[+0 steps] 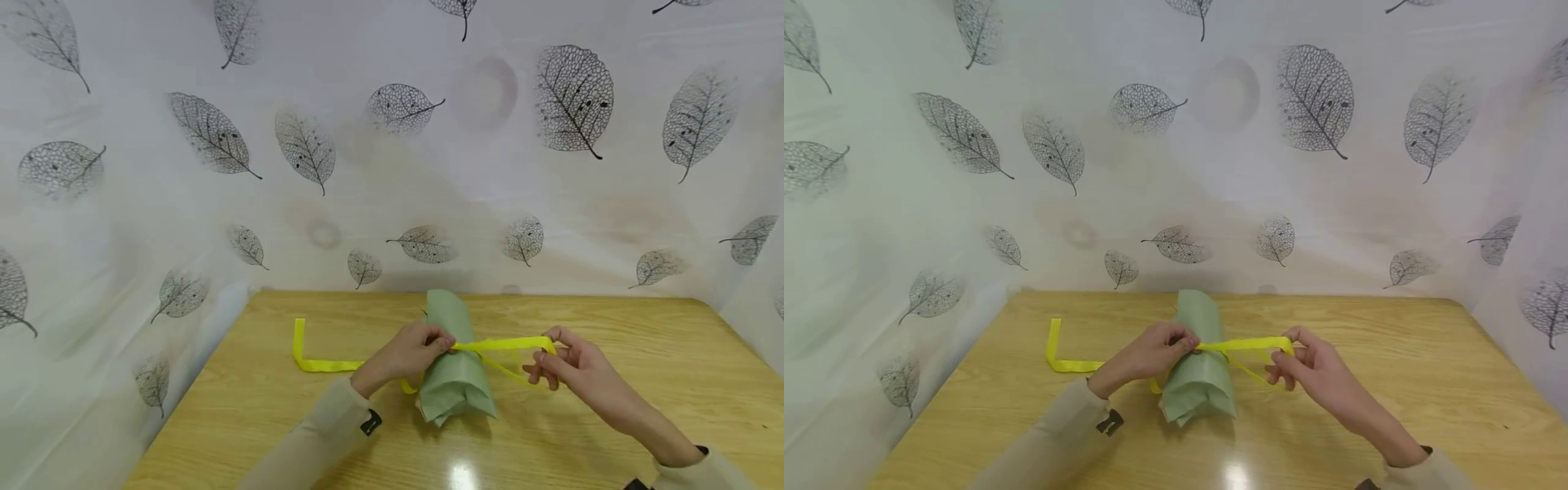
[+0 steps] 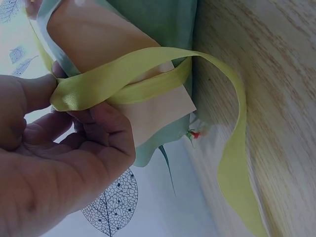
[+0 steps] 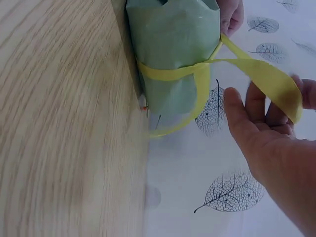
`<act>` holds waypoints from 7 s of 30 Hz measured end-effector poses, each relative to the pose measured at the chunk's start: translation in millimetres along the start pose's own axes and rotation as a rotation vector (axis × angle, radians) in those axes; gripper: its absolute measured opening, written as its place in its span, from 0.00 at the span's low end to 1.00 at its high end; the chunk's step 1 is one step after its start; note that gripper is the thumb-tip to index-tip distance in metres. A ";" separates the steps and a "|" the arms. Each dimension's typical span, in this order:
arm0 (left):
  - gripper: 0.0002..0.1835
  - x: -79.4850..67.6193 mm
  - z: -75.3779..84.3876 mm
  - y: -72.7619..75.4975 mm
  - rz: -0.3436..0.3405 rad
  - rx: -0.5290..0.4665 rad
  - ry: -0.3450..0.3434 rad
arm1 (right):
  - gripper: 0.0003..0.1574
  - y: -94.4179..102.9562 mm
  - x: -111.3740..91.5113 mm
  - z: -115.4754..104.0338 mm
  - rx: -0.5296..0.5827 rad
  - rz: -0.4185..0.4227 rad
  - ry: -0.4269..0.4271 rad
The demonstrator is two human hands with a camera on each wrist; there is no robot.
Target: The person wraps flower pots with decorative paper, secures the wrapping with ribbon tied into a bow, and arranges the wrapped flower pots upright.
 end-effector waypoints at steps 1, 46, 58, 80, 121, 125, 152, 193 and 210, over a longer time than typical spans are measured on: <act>0.17 -0.1 0.1 0.5 -0.002 -0.001 -0.001 | 0.02 2.6 -0.7 0.8 -0.011 0.018 -0.013; 0.08 -28.0 -22.0 15.3 0.050 0.033 -0.105 | 0.09 76.6 -45.5 13.3 -0.819 0.259 0.050; 0.05 -52.1 -42.4 26.8 0.106 0.111 -0.046 | 0.09 98.6 -47.1 20.0 -0.839 0.299 0.061; 0.03 -59.1 -70.0 41.6 0.062 0.374 0.097 | 0.16 129.0 -48.8 48.9 -0.932 0.330 -0.080; 0.08 -68.1 -67.1 65.4 0.233 0.307 0.051 | 0.15 137.8 -33.5 46.7 -1.065 0.353 -0.110; 0.10 -68.0 -62.7 67.1 0.249 0.269 0.009 | 0.16 137.2 -34.4 46.1 -1.083 0.387 -0.097; 0.13 -53.8 -32.0 63.1 0.368 -0.401 -0.101 | 0.15 125.8 -34.3 53.4 -0.994 0.312 -0.141; 0.21 -45.2 -28.3 47.1 0.258 -0.687 -0.134 | 0.14 132.1 -38.9 68.9 -1.061 0.198 -0.259; 0.09 -50.0 -30.0 48.3 0.331 -0.358 -0.066 | 0.14 134.6 -45.6 48.8 -0.888 0.540 -0.167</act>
Point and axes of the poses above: each hand's wrist, its own x-axis towards the middle knuckle, its own y-axis out of the back of the hand, z = x × y, the point moved 6 cm from there along x, towards the middle knuckle, and after that the axes turned 5 degrees about -y, right-handed, at the moved point
